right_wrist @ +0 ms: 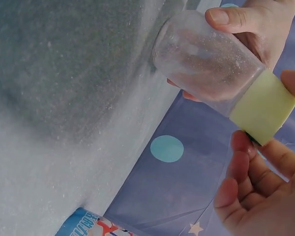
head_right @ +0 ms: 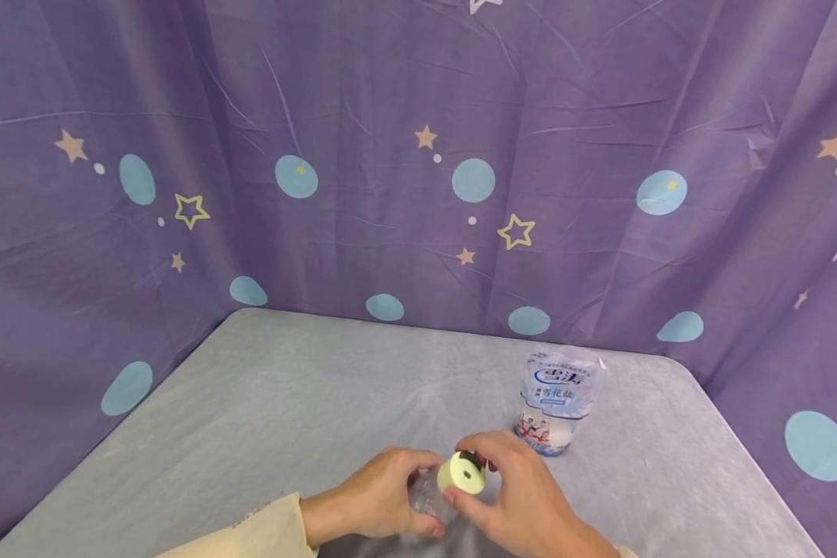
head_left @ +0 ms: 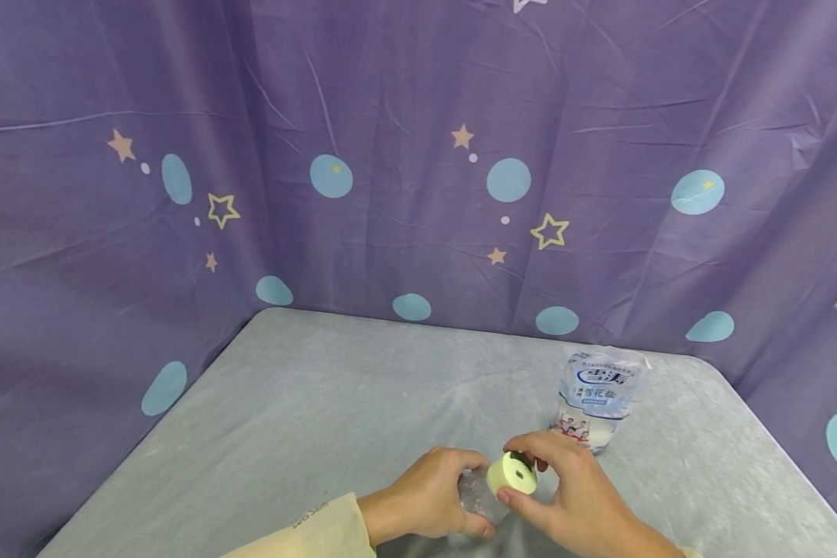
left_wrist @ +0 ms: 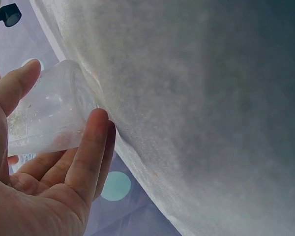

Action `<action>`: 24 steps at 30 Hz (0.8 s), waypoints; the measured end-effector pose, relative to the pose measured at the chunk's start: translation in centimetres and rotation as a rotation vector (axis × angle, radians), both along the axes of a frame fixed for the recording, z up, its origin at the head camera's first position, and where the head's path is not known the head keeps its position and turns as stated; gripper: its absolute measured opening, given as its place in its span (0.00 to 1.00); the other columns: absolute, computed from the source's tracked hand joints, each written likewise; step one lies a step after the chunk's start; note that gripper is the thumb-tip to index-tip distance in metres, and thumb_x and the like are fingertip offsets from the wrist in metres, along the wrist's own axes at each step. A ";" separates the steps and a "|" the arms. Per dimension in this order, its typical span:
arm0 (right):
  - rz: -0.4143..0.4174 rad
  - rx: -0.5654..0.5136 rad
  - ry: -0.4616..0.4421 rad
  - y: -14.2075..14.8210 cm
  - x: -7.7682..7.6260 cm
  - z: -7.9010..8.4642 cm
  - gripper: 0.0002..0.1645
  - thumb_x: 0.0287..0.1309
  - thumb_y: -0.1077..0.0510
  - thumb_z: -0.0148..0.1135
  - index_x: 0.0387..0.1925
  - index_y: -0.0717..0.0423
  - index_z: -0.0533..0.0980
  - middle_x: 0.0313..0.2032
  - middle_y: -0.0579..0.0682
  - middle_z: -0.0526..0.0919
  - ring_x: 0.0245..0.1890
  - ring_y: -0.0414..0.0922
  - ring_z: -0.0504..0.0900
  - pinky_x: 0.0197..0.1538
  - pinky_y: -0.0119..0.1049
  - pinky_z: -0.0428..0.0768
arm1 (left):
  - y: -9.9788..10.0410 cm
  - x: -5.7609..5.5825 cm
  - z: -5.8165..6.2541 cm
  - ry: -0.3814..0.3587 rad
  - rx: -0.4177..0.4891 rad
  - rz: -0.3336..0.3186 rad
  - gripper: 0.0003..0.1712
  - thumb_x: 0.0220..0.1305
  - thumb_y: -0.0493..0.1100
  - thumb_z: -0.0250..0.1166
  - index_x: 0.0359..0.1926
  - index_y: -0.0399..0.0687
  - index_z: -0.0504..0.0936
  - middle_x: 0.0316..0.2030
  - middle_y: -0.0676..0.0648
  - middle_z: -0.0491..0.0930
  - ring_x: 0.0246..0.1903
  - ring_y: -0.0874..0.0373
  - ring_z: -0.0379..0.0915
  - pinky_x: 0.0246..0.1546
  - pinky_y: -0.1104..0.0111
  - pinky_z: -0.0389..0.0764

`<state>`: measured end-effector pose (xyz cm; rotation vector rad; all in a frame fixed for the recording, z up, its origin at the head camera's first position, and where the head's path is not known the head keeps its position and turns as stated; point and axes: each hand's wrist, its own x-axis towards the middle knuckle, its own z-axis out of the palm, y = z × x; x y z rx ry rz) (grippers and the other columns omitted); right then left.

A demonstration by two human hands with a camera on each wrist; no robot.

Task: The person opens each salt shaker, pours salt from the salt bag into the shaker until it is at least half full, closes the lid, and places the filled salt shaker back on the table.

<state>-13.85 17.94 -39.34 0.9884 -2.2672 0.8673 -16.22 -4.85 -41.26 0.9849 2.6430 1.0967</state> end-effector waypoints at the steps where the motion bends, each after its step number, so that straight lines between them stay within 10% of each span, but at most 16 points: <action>1: 0.011 0.002 -0.001 0.0 0.0 0.0 0.28 0.45 0.53 0.83 0.50 0.40 0.80 0.41 0.31 0.82 0.36 0.32 0.75 0.37 0.30 0.75 | 0.0 0.0 0.0 0.014 -0.008 0.001 0.31 0.40 0.52 0.87 0.48 0.57 0.86 0.37 0.67 0.82 0.31 0.75 0.72 0.34 0.77 0.76; 18: 0.168 0.057 0.010 0.4 0.0 0.6 0.45 0.36 0.67 0.76 0.62 0.42 0.77 0.51 0.39 0.81 0.50 0.38 0.78 0.54 0.30 0.74 | -0.1 -0.1 0.3 -0.052 -0.027 0.002 0.34 0.42 0.54 0.87 0.52 0.55 0.85 0.43 0.64 0.83 0.36 0.74 0.73 0.39 0.74 0.78; 24: 0.055 0.072 -0.033 0.3 0.3 0.7 0.41 0.45 0.56 0.82 0.63 0.40 0.76 0.51 0.33 0.79 0.49 0.35 0.77 0.49 0.34 0.77 | -0.1 -0.1 0.3 -0.052 -0.027 0.003 0.33 0.42 0.53 0.87 0.52 0.56 0.86 0.43 0.64 0.83 0.36 0.74 0.74 0.39 0.74 0.78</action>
